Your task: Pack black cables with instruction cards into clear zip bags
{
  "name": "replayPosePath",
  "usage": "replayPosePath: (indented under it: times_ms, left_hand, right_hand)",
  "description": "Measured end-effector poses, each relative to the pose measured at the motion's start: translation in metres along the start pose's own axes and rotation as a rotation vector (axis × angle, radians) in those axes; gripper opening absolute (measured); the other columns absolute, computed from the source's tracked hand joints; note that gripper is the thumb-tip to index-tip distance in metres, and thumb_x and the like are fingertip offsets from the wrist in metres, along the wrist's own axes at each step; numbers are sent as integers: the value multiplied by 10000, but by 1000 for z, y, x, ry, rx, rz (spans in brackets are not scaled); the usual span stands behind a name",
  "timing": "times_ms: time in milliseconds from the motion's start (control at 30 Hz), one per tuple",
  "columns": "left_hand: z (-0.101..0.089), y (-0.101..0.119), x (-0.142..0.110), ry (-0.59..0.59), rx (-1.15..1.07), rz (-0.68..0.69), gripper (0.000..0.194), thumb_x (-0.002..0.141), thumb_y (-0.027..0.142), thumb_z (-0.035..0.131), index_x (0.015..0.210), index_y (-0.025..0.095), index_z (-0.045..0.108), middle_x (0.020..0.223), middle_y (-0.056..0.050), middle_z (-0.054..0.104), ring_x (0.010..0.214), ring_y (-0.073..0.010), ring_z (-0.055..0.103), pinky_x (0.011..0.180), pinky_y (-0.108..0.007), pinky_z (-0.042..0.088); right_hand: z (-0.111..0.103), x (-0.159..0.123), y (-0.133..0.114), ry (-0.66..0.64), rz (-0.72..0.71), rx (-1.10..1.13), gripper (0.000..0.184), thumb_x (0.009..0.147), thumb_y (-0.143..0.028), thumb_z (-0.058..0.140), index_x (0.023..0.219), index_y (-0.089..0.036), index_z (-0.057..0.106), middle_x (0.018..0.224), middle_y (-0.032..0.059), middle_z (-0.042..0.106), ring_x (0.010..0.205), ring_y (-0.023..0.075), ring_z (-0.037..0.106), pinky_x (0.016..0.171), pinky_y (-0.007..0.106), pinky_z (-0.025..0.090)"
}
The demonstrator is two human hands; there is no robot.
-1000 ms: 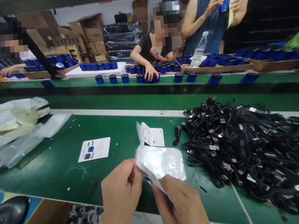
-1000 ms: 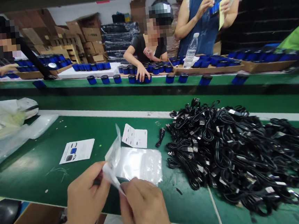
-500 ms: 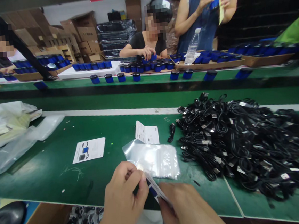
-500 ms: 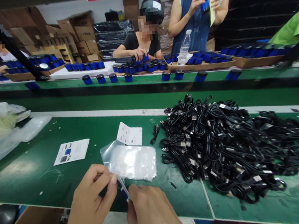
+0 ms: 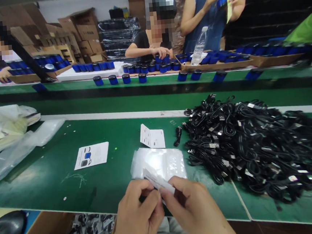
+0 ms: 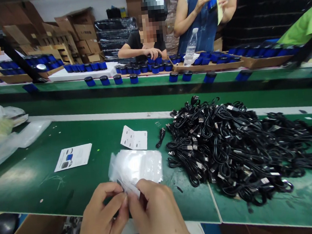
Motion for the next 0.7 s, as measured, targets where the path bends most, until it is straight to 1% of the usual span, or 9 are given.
replayPosePath:
  times_ms: [133, 267, 300, 367, 433, 533, 600, 667, 700]
  left_hand:
    - [0, 4, -6, -10, -102, -39, 155, 823, 76, 462, 821, 206, 545, 877, -37, 502, 713, -125, 563, 569, -190, 493]
    - [0, 9, -14, 66, -169, -97, 195, 793, 64, 451, 810, 226, 557, 866, -43, 534, 741, -153, 605, 605, -232, 534]
    - [-1, 10, -15, 78, -185, -115, 198, 788, 62, 455, 798, 231, 556, 861, -43, 539, 750, -160, 611, 613, -241, 539]
    - [-3, 10, -15, 73, -223, -139, 207, 787, 50, 452, 777, 233, 547, 869, -40, 541, 739, -153, 612, 610, -239, 535]
    - [-6, 8, -12, 46, -267, -156, 214, 802, 39, 433, 760, 226, 530, 877, -31, 526, 709, -127, 602, 599, -220, 515]
    - [-11, -2, -4, -50, -298, -237, 191, 842, 72, 425, 749, 212, 514, 864, -16, 509, 692, -108, 581, 613, -205, 489]
    - [-11, -9, -1, -100, -288, -300, 183, 866, 111, 425, 733, 209, 504, 870, -12, 511, 722, -111, 578, 637, -200, 477]
    - [-10, -14, 1, -100, -261, -335, 199, 882, 134, 413, 714, 208, 490, 882, -7, 507, 729, -106, 573, 643, -193, 461]
    - [-8, -15, 1, -89, -246, -338, 206, 887, 142, 412, 706, 208, 487, 887, -5, 502, 736, -105, 574, 646, -190, 455]
  right_hand:
    - [0, 1, 2, -31, -41, 102, 234, 837, -229, 494, 608, -200, 538, 603, -23, 533, 556, 126, 526, 523, 220, 365]
    - [7, 7, 10, 160, 58, 85, 74, 752, -211, 624, 774, -204, 553, 602, -49, 509, 535, 123, 496, 525, 218, 385]
    - [10, 10, 9, 155, 49, 103, 101, 749, -189, 632, 802, -202, 547, 602, -55, 515, 532, 119, 497, 526, 214, 388]
    - [11, 16, 3, 40, -24, 89, 106, 753, -113, 616, 759, -196, 550, 589, -57, 537, 534, 114, 504, 517, 203, 379]
    - [-1, 24, -7, -131, -144, -39, 135, 765, -63, 600, 721, -189, 580, 642, -38, 590, 581, 121, 536, 527, 204, 381]
    - [-38, 42, -20, -294, -333, -299, 191, 842, -182, 619, 1030, -211, 635, 980, 31, 654, 843, 170, 608, 727, 254, 453]
    - [-62, 63, -19, -266, -380, -560, 268, 881, -161, 575, 1140, -216, 616, 1092, 62, 624, 970, 191, 594, 836, 282, 438]
    - [-75, 89, -9, -237, -367, -921, 299, 842, -46, 568, 1079, -202, 660, 1105, 100, 613, 1011, 239, 575, 841, 327, 425]
    - [-78, 102, -2, -216, -349, -1013, 278, 821, 4, 553, 1000, -159, 688, 1099, 141, 611, 1032, 283, 559, 842, 368, 411]
Point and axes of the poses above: each hand's wrist, its own x-axis towards the middle knuckle, its own z-axis out of the palm, y = z × x, the point moved 2 cm from there along x, towards the middle knuckle
